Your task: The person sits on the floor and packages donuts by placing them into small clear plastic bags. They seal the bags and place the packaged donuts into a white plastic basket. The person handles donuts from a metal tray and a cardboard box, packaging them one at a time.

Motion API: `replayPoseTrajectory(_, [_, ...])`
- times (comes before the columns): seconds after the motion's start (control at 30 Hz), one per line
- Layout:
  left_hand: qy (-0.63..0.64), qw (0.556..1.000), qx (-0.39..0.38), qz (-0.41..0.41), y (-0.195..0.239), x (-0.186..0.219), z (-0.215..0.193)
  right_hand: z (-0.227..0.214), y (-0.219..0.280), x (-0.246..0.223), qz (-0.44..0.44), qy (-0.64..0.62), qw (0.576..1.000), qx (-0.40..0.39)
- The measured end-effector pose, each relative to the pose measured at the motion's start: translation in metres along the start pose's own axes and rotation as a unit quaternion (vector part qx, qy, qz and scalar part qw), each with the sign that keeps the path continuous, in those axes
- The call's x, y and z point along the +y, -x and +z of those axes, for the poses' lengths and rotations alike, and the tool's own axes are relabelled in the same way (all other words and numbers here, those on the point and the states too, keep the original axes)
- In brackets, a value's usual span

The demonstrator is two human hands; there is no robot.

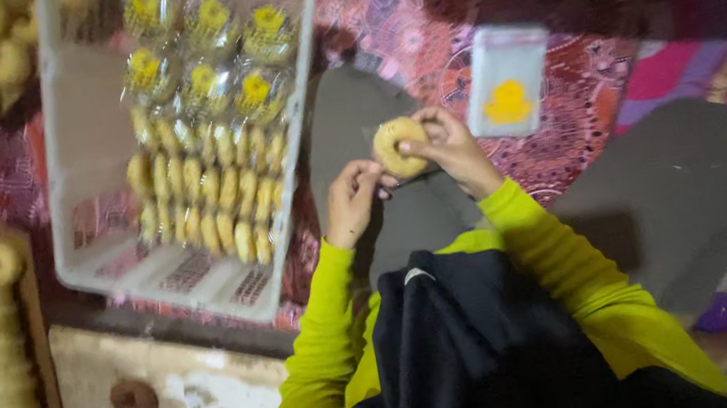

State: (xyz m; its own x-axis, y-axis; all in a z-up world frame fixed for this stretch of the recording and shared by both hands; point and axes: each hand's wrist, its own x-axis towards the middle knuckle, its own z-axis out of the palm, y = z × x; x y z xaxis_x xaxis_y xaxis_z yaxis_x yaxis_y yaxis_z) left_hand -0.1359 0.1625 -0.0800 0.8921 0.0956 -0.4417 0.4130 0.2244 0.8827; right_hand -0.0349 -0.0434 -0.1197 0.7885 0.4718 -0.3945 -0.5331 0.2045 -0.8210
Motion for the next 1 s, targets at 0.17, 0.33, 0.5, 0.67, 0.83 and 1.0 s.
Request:
replayPoseTrajectory(0.17, [-0.458,0.844,0.106,0.260,-0.057,0.046,0.077,-0.176,-0.012,-0.044,-0.152,0.012,0.943,0.296])
replayPoseTrajectory(0.33, [-0.711,0.687,-0.065,0.135,-0.155,0.025,0.169,-0.243,-0.048,-0.032,-0.173,0.336,0.849,0.370])
replayPoseTrajectory(0.5, [-0.765,0.632,-0.118,0.043,-0.199,-0.027,0.177,-0.178,-0.072,-0.026,-0.185,0.707,0.677,0.085])
replayPoseTrajectory(0.67, [-0.758,0.640,-0.120,0.035,-0.208,-0.039,0.159,-0.134,-0.123,-0.085,0.112,0.696,0.698,-0.127])
replayPoseTrajectory(0.83, [-0.561,0.795,0.041,0.226,-0.191,-0.038,0.152,-0.104,-0.075,-0.143,0.062,0.594,0.797,-0.087])
replayPoseTrajectory(1.0, [0.242,0.957,-0.026,-0.158,-0.177,0.007,0.101,-0.040,0.019,-0.149,-0.445,0.598,0.665,-0.052])
